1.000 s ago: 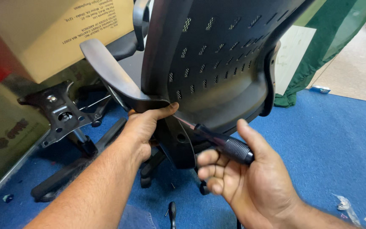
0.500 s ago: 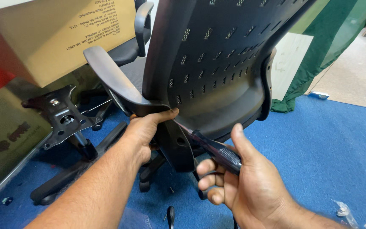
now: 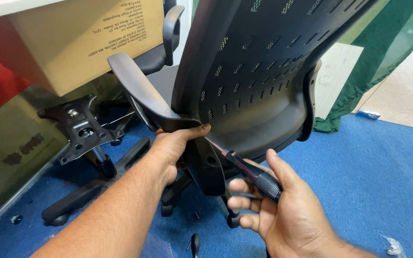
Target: The person uses a screwdriver to tighten a screw on the left armrest of a black office chair. The person holds the armrest steady with the left hand while turning the screwdriver with the right hand.
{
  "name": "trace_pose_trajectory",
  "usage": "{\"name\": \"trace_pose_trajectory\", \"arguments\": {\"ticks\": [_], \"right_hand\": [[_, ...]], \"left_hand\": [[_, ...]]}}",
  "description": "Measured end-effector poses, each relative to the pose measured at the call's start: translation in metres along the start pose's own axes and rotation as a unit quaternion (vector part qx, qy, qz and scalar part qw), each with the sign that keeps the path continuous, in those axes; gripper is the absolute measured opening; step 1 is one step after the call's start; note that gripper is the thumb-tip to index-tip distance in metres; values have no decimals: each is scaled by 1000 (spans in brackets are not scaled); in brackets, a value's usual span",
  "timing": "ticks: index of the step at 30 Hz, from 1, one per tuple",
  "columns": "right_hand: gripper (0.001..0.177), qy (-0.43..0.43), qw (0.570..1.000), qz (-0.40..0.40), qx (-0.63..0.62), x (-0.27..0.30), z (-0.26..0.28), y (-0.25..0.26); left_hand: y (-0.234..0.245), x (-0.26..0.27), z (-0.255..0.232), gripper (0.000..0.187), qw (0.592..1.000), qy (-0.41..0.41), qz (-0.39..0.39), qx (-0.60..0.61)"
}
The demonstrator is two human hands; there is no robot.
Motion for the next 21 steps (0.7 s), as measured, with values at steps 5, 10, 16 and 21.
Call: {"name": "trace_pose_trajectory", "arguments": {"ticks": [5,10,16,21], "right_hand": [[43,32,998,22,58,-5,1,3],[36,91,989,-15,113,0,10,3],[58,53,997,-44,-29,17,10,1],[62,53,998,16,-22,10,10,-2]], "left_hand": [[4,-3,1,79,1000,10,-21,-16],[4,-3,1,85,1000,9,-15,-25],[0,1,2,82,1000,15,-9,-13],[-1,4,3,80,1000,13,-15,-19]]}}
Point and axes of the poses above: each hand's wrist, its own x-axis away from the middle knuckle, its own y-axis out of the back of the hand, z = x × y, the point moved 7 cm from there along -x, towards the middle knuckle, and after that the axes turned 8 degrees about x, right-handed, at the moved point
